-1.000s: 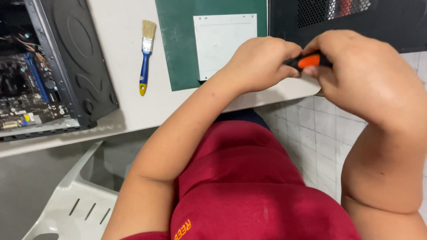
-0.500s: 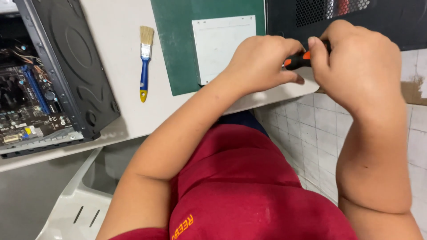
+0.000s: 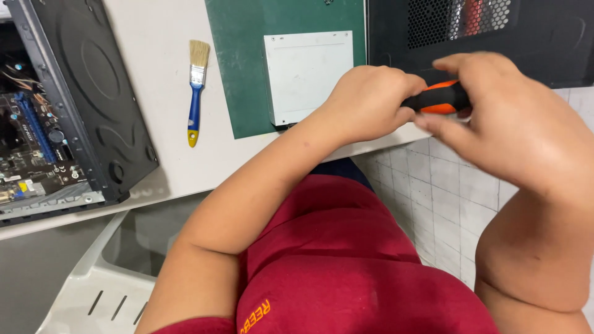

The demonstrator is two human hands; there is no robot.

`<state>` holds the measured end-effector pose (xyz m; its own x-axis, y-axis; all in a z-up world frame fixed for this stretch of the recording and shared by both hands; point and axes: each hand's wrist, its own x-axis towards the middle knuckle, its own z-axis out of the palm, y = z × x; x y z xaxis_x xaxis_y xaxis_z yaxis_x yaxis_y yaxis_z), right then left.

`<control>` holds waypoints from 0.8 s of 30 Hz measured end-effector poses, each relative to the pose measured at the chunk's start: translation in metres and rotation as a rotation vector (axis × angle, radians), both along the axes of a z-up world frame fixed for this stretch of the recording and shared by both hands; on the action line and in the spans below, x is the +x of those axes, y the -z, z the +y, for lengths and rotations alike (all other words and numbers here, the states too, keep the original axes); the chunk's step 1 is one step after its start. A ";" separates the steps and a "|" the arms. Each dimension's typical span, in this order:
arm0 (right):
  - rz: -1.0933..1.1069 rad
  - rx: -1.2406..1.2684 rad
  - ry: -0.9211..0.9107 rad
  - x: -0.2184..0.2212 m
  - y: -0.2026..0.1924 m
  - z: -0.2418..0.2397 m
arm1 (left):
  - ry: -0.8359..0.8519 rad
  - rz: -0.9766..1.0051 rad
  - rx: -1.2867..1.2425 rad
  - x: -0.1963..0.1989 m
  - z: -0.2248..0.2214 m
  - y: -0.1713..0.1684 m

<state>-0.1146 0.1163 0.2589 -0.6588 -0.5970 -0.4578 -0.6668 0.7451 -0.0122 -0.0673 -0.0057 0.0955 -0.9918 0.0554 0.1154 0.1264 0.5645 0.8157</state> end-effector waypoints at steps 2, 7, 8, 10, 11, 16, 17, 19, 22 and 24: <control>-0.034 -0.071 -0.196 -0.001 0.007 0.012 | 0.039 -0.040 -0.004 0.000 -0.002 -0.002; 0.237 0.157 -0.042 -0.002 0.022 0.014 | -0.076 0.075 0.011 0.003 0.000 -0.002; 0.237 0.155 -0.042 -0.002 0.013 0.006 | -0.075 0.075 0.010 0.002 -0.001 -0.003; -0.001 0.180 0.083 0.001 -0.004 -0.007 | -0.008 0.012 0.088 0.002 0.001 -0.005; 0.000 0.181 0.085 0.000 -0.002 0.000 | -0.005 0.012 0.089 0.002 -0.003 -0.007; 0.065 -0.030 -0.031 -0.001 0.011 0.022 | 0.083 -0.111 0.051 0.005 -0.014 -0.017; 0.065 -0.031 -0.032 -0.002 0.017 0.023 | 0.081 -0.110 0.049 0.005 -0.011 -0.014; 0.192 0.099 -0.018 -0.005 0.029 0.025 | 0.005 -0.121 0.105 0.005 -0.004 -0.009; 0.053 0.150 0.160 0.000 0.010 0.005 | 0.016 -0.106 0.137 0.006 -0.003 -0.007; -0.029 0.028 0.001 -0.003 0.009 0.015 | 0.025 -0.102 0.106 0.003 -0.005 -0.003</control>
